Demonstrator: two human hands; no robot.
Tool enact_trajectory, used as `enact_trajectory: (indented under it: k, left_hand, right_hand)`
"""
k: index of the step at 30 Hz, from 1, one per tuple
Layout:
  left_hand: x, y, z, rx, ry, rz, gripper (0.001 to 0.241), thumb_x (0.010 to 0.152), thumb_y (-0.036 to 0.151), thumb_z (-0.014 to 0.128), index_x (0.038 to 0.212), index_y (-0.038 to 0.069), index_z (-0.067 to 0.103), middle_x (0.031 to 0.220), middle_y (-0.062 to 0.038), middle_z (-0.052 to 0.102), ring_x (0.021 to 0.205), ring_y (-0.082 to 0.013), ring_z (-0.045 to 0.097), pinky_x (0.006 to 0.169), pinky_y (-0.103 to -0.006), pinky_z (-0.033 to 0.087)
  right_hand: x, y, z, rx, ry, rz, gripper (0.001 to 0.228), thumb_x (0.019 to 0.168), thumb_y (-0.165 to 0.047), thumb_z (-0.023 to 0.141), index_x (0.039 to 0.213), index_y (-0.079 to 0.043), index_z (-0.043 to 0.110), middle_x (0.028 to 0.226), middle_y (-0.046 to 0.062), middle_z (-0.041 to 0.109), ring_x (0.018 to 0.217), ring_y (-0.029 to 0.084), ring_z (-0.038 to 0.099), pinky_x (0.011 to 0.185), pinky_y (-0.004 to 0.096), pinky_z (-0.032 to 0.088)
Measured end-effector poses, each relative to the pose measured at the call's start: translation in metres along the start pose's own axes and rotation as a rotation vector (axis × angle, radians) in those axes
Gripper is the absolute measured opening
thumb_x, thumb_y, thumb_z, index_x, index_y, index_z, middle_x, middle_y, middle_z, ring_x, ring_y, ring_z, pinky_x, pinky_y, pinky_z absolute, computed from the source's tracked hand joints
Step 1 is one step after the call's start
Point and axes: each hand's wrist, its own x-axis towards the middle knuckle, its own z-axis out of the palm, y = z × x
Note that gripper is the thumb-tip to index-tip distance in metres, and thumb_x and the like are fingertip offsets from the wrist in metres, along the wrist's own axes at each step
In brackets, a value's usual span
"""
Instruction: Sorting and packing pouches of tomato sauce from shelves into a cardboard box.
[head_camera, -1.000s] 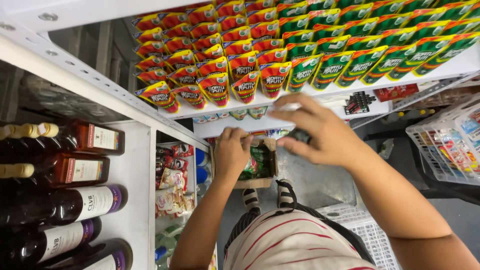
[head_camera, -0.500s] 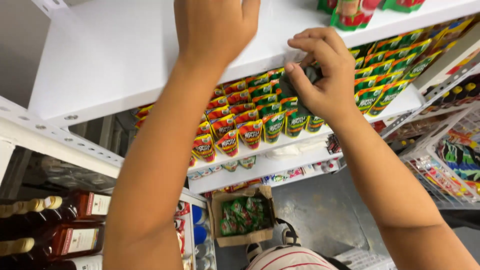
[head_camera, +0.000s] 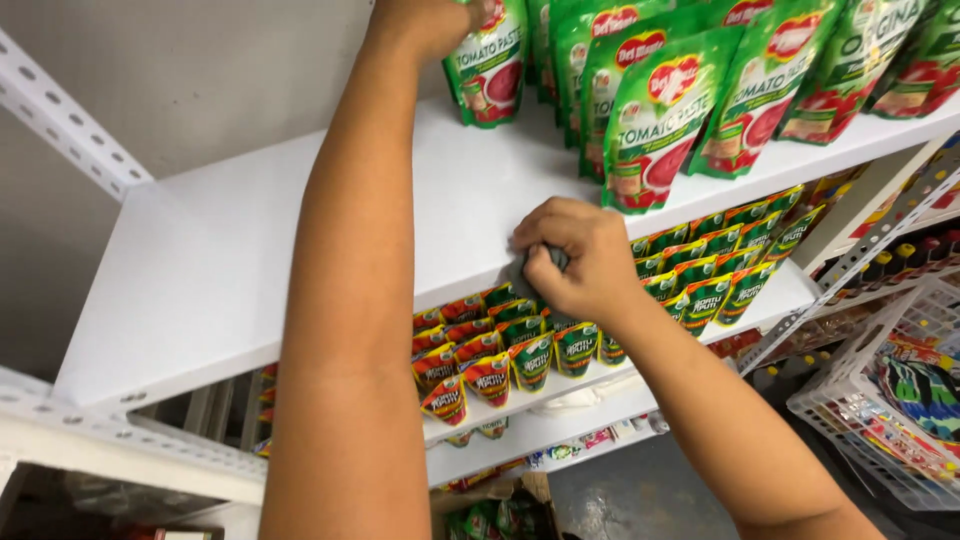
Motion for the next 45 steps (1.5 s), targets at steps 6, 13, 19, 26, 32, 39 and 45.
enact_trajectory:
  k: [6, 13, 19, 26, 32, 39, 45]
  left_hand:
    - [0.001, 0.006, 0.012, -0.17, 0.135, -0.062, 0.047, 0.078, 0.029, 0.088, 0.11, 0.002, 0.067, 0.105, -0.018, 0.073, 0.092, -0.0349, 0.072, 0.074, -0.0441, 0.058]
    - [-0.065, 0.059, -0.042, -0.047, 0.085, -0.104, 0.017, 0.086, 0.021, 0.08, 0.096, 0.009, 0.074, 0.09, -0.012, 0.075, 0.082, -0.0321, 0.072, 0.07, -0.0458, 0.055]
    - [-0.16, 0.075, -0.108, -0.077, 0.217, 0.168, 0.017, 0.088, 0.012, 0.081, 0.101, 0.004, 0.074, 0.094, -0.014, 0.075, 0.084, -0.0343, 0.071, 0.075, -0.0453, 0.053]
    - [-0.31, 0.158, -0.183, -0.086, 0.137, 0.106, 0.013, 0.095, 0.004, 0.078, 0.09, -0.001, 0.067, 0.08, -0.013, 0.065, 0.069, -0.028, 0.064, 0.062, -0.0394, 0.045]
    - [-0.438, 0.168, -0.139, -0.12, -0.056, -0.123, 0.014, 0.084, 0.005, 0.075, 0.094, 0.008, 0.066, 0.081, -0.006, 0.059, 0.072, -0.0285, 0.062, 0.062, -0.0414, 0.048]
    - [-0.57, 0.118, -0.007, -0.131, -0.32, -0.425, 0.011, 0.084, 0.011, 0.072, 0.093, 0.012, 0.067, 0.087, -0.007, 0.065, 0.078, -0.0329, 0.067, 0.065, -0.0451, 0.053]
    - [-0.588, 0.078, 0.026, -0.021, -0.484, -0.538, 0.021, 0.084, 0.024, 0.076, 0.1, 0.011, 0.07, 0.094, -0.011, 0.067, 0.086, -0.0363, 0.068, 0.068, -0.0477, 0.054]
  right_hand:
    - [-0.003, 0.0, 0.003, -0.006, 0.012, 0.022, 0.018, 0.078, -0.006, 0.058, 0.086, -0.003, 0.074, 0.091, 0.011, 0.073, 0.083, 0.026, 0.073, 0.078, 0.034, 0.06]
    - [-0.006, 0.002, 0.005, 0.0, 0.035, 0.025, 0.018, 0.078, -0.005, 0.059, 0.086, -0.003, 0.075, 0.092, 0.011, 0.074, 0.084, 0.026, 0.073, 0.078, 0.034, 0.06]
    - [-0.02, 0.002, 0.011, 0.028, 0.148, -0.021, 0.018, 0.083, -0.003, 0.058, 0.092, 0.0, 0.074, 0.098, 0.014, 0.074, 0.09, 0.026, 0.074, 0.083, 0.034, 0.059]
    - [-0.087, -0.015, 0.033, 0.406, 0.172, 0.111, 0.014, 0.093, -0.001, 0.058, 0.099, 0.003, 0.07, 0.105, 0.017, 0.072, 0.094, 0.023, 0.07, 0.088, 0.031, 0.056]
    - [-0.149, -0.025, 0.051, 0.401, -0.021, 0.252, 0.013, 0.099, -0.004, 0.062, 0.101, 0.002, 0.072, 0.104, 0.014, 0.072, 0.093, 0.022, 0.071, 0.085, 0.03, 0.055]
    - [-0.181, -0.024, 0.049, 0.299, -0.012, 0.364, 0.012, 0.103, -0.007, 0.066, 0.105, 0.002, 0.073, 0.102, 0.013, 0.072, 0.092, 0.02, 0.069, 0.085, 0.028, 0.053]
    - [-0.183, -0.022, 0.036, 0.223, 0.007, 0.311, 0.01, 0.105, -0.006, 0.069, 0.105, 0.004, 0.071, 0.107, 0.014, 0.07, 0.1, 0.021, 0.068, 0.091, 0.029, 0.052]
